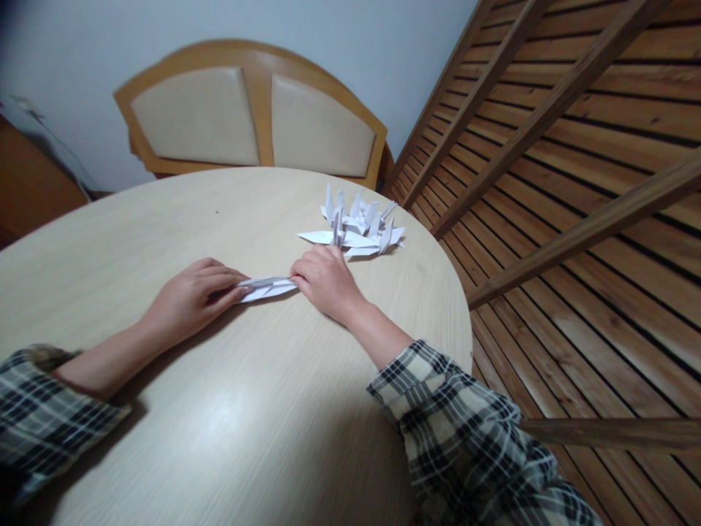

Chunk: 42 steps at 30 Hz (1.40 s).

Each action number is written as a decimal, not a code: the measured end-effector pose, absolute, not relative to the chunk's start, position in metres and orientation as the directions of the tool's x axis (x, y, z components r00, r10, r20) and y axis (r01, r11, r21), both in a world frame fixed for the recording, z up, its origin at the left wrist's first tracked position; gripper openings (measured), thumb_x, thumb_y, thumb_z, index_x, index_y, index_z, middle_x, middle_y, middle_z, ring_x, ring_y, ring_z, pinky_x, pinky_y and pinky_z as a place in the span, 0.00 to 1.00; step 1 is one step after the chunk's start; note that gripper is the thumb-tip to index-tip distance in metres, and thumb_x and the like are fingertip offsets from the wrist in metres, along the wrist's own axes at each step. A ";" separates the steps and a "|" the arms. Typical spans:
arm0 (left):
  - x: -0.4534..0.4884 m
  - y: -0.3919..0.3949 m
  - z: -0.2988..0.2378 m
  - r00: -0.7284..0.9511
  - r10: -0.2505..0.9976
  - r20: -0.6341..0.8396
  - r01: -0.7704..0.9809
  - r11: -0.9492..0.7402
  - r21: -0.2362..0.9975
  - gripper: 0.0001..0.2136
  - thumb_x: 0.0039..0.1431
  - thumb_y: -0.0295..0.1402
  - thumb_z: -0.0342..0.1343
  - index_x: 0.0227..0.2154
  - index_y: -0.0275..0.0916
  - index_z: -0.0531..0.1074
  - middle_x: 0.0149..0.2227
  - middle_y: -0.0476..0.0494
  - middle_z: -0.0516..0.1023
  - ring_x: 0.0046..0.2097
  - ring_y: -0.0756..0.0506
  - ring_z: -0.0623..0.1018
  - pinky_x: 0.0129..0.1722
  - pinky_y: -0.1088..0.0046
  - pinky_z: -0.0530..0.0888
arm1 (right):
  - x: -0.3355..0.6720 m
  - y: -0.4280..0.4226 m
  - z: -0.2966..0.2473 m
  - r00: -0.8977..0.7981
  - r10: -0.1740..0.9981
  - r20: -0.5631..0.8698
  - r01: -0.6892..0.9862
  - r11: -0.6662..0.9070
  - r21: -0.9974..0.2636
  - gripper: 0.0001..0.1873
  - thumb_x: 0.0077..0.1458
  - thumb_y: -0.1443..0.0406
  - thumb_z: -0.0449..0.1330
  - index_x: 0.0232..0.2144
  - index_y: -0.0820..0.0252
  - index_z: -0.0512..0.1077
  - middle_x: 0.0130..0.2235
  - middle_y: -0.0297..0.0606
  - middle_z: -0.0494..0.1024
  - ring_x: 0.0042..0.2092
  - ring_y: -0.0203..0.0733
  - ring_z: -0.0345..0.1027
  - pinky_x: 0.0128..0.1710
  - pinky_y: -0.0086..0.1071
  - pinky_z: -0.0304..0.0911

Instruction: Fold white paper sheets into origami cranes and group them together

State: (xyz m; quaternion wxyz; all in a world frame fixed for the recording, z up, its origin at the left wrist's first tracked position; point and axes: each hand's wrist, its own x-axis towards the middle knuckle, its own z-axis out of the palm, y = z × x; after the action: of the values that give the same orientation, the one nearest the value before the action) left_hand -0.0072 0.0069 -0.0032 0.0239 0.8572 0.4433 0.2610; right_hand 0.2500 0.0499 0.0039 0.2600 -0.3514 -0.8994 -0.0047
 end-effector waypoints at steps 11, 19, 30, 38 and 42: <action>-0.002 0.001 0.005 0.436 0.793 0.426 0.752 -0.581 0.312 0.20 0.70 0.43 0.47 0.36 0.37 0.81 0.32 0.40 0.82 0.35 0.42 0.75 0.36 0.66 0.69 | 0.247 0.045 0.005 -0.538 0.598 0.594 0.609 0.763 -0.216 0.09 0.66 0.65 0.59 0.34 0.55 0.78 0.36 0.35 0.81 0.44 0.44 0.68 0.48 0.40 0.55; 0.006 -0.007 0.017 0.178 0.910 0.375 0.666 -0.392 0.635 0.16 0.65 0.44 0.53 0.31 0.41 0.80 0.26 0.47 0.79 0.28 0.47 0.73 0.27 0.72 0.65 | 0.241 0.035 0.009 -0.208 0.574 0.792 0.581 0.724 -0.372 0.05 0.65 0.63 0.57 0.42 0.54 0.71 0.43 0.41 0.75 0.48 0.47 0.67 0.50 0.43 0.62; 0.020 -0.009 0.010 0.054 0.999 0.006 -0.014 -0.006 1.000 0.11 0.59 0.43 0.60 0.33 0.41 0.80 0.32 0.43 0.82 0.29 0.45 0.74 0.26 0.70 0.69 | 0.228 0.018 0.012 -0.306 0.549 0.778 0.528 0.778 -0.341 0.07 0.65 0.65 0.55 0.34 0.54 0.72 0.36 0.37 0.76 0.43 0.44 0.69 0.49 0.41 0.60; 0.031 -0.014 0.002 0.201 0.967 -0.158 -0.285 0.212 0.935 0.10 0.54 0.37 0.64 0.36 0.36 0.80 0.35 0.42 0.83 0.33 0.47 0.77 0.31 0.74 0.72 | 0.228 0.015 0.010 -0.544 0.380 0.748 0.410 0.898 -0.158 0.11 0.63 0.69 0.57 0.44 0.54 0.77 0.42 0.38 0.78 0.46 0.44 0.69 0.49 0.41 0.60; 0.029 -0.014 0.004 0.261 0.948 -0.185 -0.283 0.258 0.924 0.11 0.52 0.37 0.66 0.35 0.35 0.80 0.32 0.41 0.82 0.31 0.46 0.77 0.29 0.74 0.72 | 0.235 0.015 0.012 -0.649 0.364 0.668 0.382 0.915 -0.128 0.20 0.57 0.73 0.57 0.50 0.51 0.75 0.50 0.39 0.77 0.54 0.47 0.66 0.54 0.44 0.58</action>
State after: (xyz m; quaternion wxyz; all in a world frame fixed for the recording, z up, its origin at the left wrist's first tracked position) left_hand 0.0289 -0.0144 0.0038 0.6808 0.4084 0.4068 0.4519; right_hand 0.2347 0.0148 0.0118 0.3653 -0.2053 -0.9079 -0.0122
